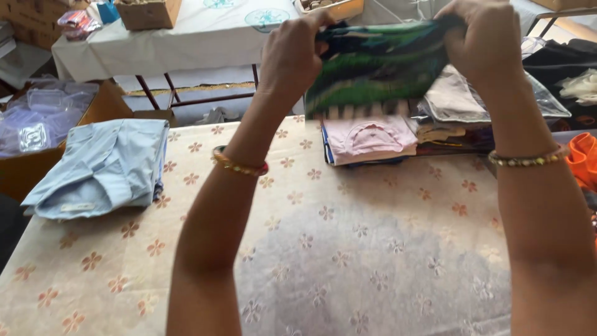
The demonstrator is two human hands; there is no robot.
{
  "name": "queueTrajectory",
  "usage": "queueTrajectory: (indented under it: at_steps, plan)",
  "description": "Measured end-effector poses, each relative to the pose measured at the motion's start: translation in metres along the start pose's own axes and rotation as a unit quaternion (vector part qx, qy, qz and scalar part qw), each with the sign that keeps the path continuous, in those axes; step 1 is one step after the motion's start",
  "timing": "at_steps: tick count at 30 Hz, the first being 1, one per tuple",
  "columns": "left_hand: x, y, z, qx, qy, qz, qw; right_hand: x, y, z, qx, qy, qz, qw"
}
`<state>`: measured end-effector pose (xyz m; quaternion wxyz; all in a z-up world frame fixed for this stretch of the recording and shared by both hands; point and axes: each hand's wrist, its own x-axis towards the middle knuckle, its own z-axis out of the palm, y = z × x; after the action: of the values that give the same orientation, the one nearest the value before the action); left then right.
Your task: Folding various t-shirts and shirts on a table and sorting them into a bin.
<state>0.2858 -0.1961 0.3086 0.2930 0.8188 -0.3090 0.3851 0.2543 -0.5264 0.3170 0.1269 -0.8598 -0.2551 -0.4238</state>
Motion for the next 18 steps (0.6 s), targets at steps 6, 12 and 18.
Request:
queueTrajectory:
  at_steps: [6, 12, 18]
  plan:
    - [-0.044, -0.016, 0.103, 0.033, 0.096, 0.035, 0.994, -0.055, 0.076, 0.095, -0.051, 0.053, 0.008, 0.997]
    - [-0.186, -0.042, 0.213, 0.082, -0.179, -0.028, 0.98, -0.18, 0.045, 0.165, -0.22, -0.139, 0.036, 0.965]
    - [-0.224, -0.032, 0.215, 0.118, -0.081, 0.04, 0.989, -0.238, 0.052, 0.185, -0.134, -0.048, 0.054, 0.988]
